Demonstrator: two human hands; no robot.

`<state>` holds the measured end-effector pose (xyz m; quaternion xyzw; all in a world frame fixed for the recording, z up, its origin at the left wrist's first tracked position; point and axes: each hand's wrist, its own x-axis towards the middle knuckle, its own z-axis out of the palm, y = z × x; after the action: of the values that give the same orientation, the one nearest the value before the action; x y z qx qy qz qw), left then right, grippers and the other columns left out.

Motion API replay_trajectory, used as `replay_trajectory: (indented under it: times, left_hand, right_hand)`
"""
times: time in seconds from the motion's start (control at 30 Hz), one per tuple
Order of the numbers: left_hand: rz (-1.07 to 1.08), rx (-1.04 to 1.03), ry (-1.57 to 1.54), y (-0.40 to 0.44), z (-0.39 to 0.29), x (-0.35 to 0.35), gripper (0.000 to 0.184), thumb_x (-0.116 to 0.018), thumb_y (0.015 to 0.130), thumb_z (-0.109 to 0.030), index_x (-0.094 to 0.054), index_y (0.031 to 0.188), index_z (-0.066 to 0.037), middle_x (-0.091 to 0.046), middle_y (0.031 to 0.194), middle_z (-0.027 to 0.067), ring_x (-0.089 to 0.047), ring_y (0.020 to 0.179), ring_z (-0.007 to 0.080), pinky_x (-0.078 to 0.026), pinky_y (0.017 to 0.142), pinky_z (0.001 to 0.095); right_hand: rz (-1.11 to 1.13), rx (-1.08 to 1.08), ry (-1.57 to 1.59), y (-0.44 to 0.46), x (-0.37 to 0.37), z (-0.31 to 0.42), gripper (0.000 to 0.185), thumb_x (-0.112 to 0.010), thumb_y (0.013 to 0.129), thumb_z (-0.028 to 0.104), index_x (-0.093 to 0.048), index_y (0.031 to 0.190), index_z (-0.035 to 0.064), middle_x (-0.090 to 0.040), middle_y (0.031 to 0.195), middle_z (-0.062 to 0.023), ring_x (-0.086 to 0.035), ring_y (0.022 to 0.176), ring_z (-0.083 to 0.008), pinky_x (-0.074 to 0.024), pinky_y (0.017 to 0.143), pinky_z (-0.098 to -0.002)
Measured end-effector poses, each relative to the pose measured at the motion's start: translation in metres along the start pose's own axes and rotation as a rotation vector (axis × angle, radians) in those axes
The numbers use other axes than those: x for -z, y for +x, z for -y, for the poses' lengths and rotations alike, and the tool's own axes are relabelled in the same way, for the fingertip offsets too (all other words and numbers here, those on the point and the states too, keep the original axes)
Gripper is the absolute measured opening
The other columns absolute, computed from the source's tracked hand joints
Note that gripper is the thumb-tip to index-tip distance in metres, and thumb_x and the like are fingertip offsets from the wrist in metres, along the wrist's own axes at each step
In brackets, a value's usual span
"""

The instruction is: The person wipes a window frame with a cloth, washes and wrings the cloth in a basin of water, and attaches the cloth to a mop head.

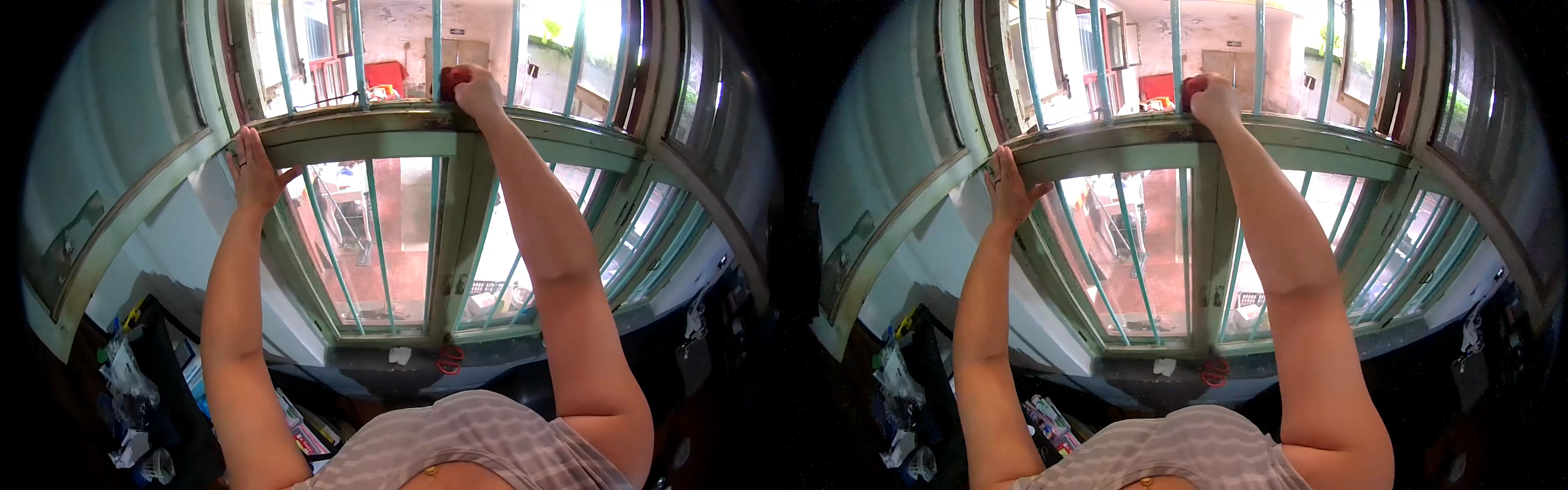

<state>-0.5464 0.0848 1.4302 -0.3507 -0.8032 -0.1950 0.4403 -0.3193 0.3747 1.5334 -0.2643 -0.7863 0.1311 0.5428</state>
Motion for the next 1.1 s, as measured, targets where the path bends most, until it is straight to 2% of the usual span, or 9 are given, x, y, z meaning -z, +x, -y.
replay_trajectory:
  times: [0.1, 0.23, 0.37, 0.47, 0.5, 0.63, 0.77, 0.87, 1.1]
  left_hand:
    - [0.048, 0.025, -0.003, 0.002, 0.0, 0.001, 0.112, -0.068, 0.065, -0.055, -0.001, 0.14, -0.002, -0.007, 0.147, 0.0146, -0.006, 0.136, 0.0277, -0.007, 0.106, 0.0524]
    - [0.102, 0.025, 0.013, 0.0, 0.004, 0.008, 0.114, -0.069, 0.064, -0.054, 0.0, 0.14, -0.003, -0.006, 0.147, 0.0127, -0.006, 0.136, 0.026, -0.007, 0.107, 0.0505]
    - [0.213, 0.036, 0.084, 0.003, 0.005, 0.018, 0.117, -0.067, 0.061, -0.059, -0.002, 0.14, -0.003, -0.005, 0.147, 0.0133, -0.006, 0.136, 0.0253, -0.007, 0.108, 0.0485]
    - [0.274, 0.033, 0.092, 0.005, 0.007, 0.023, 0.119, -0.068, 0.059, -0.061, -0.001, 0.14, -0.003, -0.004, 0.147, 0.0122, -0.006, 0.136, 0.0252, -0.007, 0.108, 0.0481]
    - [0.276, 0.039, 0.092, 0.006, 0.008, 0.021, 0.12, -0.067, 0.059, -0.062, -0.001, 0.14, -0.003, -0.003, 0.148, 0.0118, -0.005, 0.136, 0.0248, -0.006, 0.109, 0.0467]
    - [0.255, 0.046, 0.068, 0.005, 0.007, 0.018, 0.12, -0.068, 0.059, -0.06, -0.001, 0.14, -0.003, -0.002, 0.148, 0.0112, -0.005, 0.136, 0.0241, -0.006, 0.109, 0.0454]
    - [0.293, 0.064, 0.095, 0.006, 0.004, 0.023, 0.119, -0.07, 0.059, -0.058, -0.002, 0.14, -0.004, -0.003, 0.148, 0.0107, -0.006, 0.136, 0.0234, -0.006, 0.109, 0.0451]
    - [0.304, 0.078, 0.093, 0.007, 0.001, 0.029, 0.117, -0.07, 0.059, -0.057, -0.004, 0.14, -0.005, -0.004, 0.148, 0.0087, -0.007, 0.136, 0.0209, -0.007, 0.109, 0.0455]
    - [0.275, 0.059, 0.036, 0.009, 0.008, 0.027, 0.116, -0.071, 0.058, -0.057, -0.009, 0.14, -0.004, -0.012, 0.147, 0.0106, -0.011, 0.136, 0.0234, -0.009, 0.109, 0.0452]
  right_hand:
    - [-0.214, -0.142, 0.236, -0.005, 0.003, 0.005, 0.025, -0.057, 0.071, 0.009, -0.064, 0.095, 0.012, -0.064, 0.091, -0.0129, -0.059, 0.089, -0.0296, -0.0455, 0.079, -0.0367]
    - [-0.396, 0.585, -0.016, -0.025, -0.007, 0.03, 0.02, -0.055, 0.072, 0.007, -0.064, 0.088, 0.0152, -0.063, 0.083, -0.0048, -0.056, 0.085, -0.0218, -0.0376, 0.081, -0.0356]
    - [-0.095, 0.788, -0.658, -0.035, -0.026, 0.052, 0.015, -0.048, 0.079, 0.017, -0.062, 0.081, 0.0108, -0.064, 0.087, -0.0078, -0.059, 0.086, -0.0221, -0.0375, 0.088, -0.0376]
    - [0.235, 0.448, -0.604, -0.029, -0.044, 0.071, 0.014, -0.05, 0.077, 0.012, -0.062, 0.083, 0.0071, -0.065, 0.087, -0.0122, -0.061, 0.088, -0.0262, -0.0398, 0.087, -0.0353]
    - [0.251, 0.364, -0.457, -0.027, -0.05, 0.076, 0.014, -0.05, 0.078, 0.013, -0.062, 0.083, 0.0057, -0.065, 0.086, -0.0171, -0.064, 0.083, -0.0296, -0.0473, 0.077, -0.0371]
    - [0.163, 0.161, -0.135, -0.038, -0.08, 0.105, 0.018, -0.051, 0.077, 0.012, -0.06, 0.091, 0.0044, -0.064, 0.086, -0.0193, -0.063, 0.083, -0.0336, -0.049, 0.074, -0.0411]
    - [0.043, 0.136, 0.057, -0.043, -0.065, 0.089, 0.016, -0.054, 0.076, 0.011, -0.058, 0.091, 0.0096, -0.063, 0.084, -0.0181, -0.061, 0.085, -0.0322, -0.048, 0.074, -0.0407]
    - [-0.263, 0.561, -0.186, -0.066, -0.04, 0.075, 0.016, -0.055, 0.075, 0.013, -0.058, 0.09, 0.0098, -0.061, 0.082, -0.0132, -0.06, 0.084, -0.0288, -0.0464, 0.075, -0.0411]
    - [-0.113, 0.446, -0.497, -0.086, -0.092, 0.109, 0.015, -0.053, 0.078, 0.017, -0.053, 0.091, 0.0101, -0.058, 0.087, -0.0102, -0.058, 0.081, -0.0274, -0.0428, 0.069, -0.0421]
